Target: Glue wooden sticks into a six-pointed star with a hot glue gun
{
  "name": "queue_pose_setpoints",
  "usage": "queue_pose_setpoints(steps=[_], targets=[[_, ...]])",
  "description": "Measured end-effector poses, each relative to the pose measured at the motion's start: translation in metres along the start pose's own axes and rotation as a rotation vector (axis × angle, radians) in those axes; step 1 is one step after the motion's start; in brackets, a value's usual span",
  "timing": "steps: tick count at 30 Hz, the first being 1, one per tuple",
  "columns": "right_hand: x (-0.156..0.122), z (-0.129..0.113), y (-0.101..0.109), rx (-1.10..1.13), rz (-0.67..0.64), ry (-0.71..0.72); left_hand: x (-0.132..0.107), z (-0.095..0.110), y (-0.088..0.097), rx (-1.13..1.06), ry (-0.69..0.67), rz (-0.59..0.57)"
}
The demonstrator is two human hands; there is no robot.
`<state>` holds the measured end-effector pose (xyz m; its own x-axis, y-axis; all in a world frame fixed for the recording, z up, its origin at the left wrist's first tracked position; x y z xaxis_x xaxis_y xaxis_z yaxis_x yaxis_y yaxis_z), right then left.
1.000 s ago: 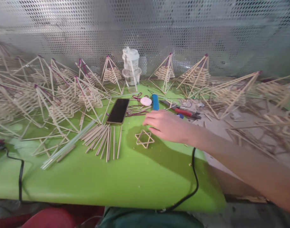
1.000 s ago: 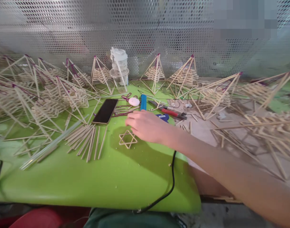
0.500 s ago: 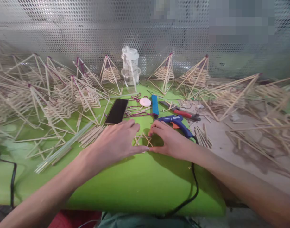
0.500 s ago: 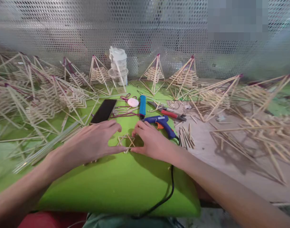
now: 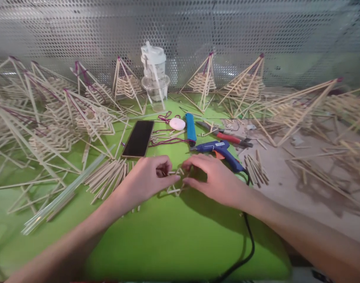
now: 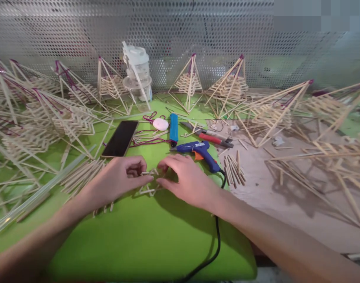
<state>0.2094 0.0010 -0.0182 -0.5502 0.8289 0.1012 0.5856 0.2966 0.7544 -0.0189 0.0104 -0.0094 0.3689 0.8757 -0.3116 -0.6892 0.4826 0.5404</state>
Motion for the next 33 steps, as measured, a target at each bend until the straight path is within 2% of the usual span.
queue_pose_setpoints(steps=[3,7,10,12,14,16,19,23,33], targets=[[0.000,0.000,0.003,0.019,0.081,0.056,-0.001,0.002,0.000,-0.198,0.035,-0.061],[0.001,0.001,0.003,0.054,0.157,0.109,0.001,0.000,-0.002,-0.284,0.063,-0.110],[0.003,0.004,-0.002,-0.049,0.170,0.142,0.003,-0.001,-0.004,-0.136,0.074,-0.101],[0.004,0.007,-0.003,-0.135,0.149,0.160,0.002,-0.001,-0.004,0.119,0.028,0.002],[0.003,0.009,-0.001,-0.192,0.124,0.172,-0.001,0.001,-0.001,0.368,-0.081,0.128],[0.000,0.009,0.005,-0.202,0.108,0.185,-0.004,0.002,0.001,0.496,-0.223,0.167],[-0.006,0.006,0.015,-0.171,0.037,0.195,-0.006,-0.002,0.001,0.539,-0.369,0.089],[-0.011,0.006,0.016,-0.198,-0.078,0.201,-0.005,-0.009,-0.001,0.555,-0.386,0.062],[-0.019,0.008,0.006,-0.106,-0.041,0.128,0.000,-0.015,-0.004,0.475,-0.376,0.050]])
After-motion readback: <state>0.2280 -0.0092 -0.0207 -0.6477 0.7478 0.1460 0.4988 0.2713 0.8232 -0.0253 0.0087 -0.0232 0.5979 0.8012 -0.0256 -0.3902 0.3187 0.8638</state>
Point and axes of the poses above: each hand's wrist, its own x-axis towards the middle knuckle, its own y-axis out of the back of the hand, z = x × y, the point moved 1 cm from there along x, towards the middle knuckle, and after that the axes turned 5 degrees about y, right-handed, at the moved point
